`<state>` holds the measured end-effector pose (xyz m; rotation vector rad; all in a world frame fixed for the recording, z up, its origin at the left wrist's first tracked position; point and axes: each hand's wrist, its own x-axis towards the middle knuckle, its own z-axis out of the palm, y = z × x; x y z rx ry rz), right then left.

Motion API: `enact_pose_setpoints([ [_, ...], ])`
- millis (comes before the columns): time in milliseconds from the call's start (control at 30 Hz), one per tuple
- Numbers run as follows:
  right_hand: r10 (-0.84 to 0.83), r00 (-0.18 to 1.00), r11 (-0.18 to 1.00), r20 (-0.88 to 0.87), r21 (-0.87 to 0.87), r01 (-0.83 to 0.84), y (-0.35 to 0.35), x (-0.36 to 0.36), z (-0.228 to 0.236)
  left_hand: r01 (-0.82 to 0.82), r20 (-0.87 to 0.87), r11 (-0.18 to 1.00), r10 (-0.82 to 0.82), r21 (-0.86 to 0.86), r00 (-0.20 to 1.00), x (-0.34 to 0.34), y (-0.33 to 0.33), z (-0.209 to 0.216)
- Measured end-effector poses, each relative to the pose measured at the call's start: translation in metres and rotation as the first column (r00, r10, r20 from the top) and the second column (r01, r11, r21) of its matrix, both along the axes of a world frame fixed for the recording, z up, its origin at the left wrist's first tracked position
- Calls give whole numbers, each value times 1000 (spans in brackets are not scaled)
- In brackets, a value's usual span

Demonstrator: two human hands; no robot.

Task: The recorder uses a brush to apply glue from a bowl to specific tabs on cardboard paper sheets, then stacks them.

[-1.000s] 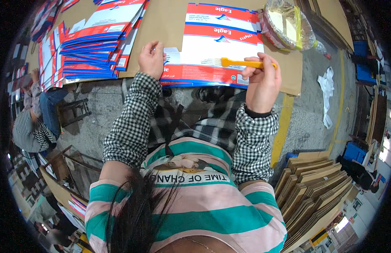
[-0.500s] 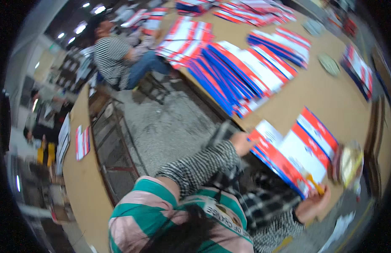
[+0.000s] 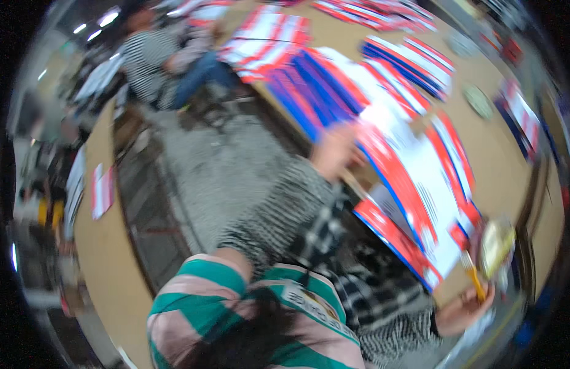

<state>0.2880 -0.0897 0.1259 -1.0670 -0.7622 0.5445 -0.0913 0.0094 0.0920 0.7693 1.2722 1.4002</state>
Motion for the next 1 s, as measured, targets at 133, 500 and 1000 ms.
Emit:
enact_pose_setpoints([
  [133,81,961,993,-263,109,-54,-2,-13,6,-234,252,936,168,263,953,-72,38,-10],
  [500,-4,985,999,-172,-47,-4,16,-39,12,-303,-98,952,298,-42,950,-216,174,-9],
  [1000,137,983,988,-119,-55,-144,98,-67,4,-420,-982,907,106,31,157,-203,243,2],
])
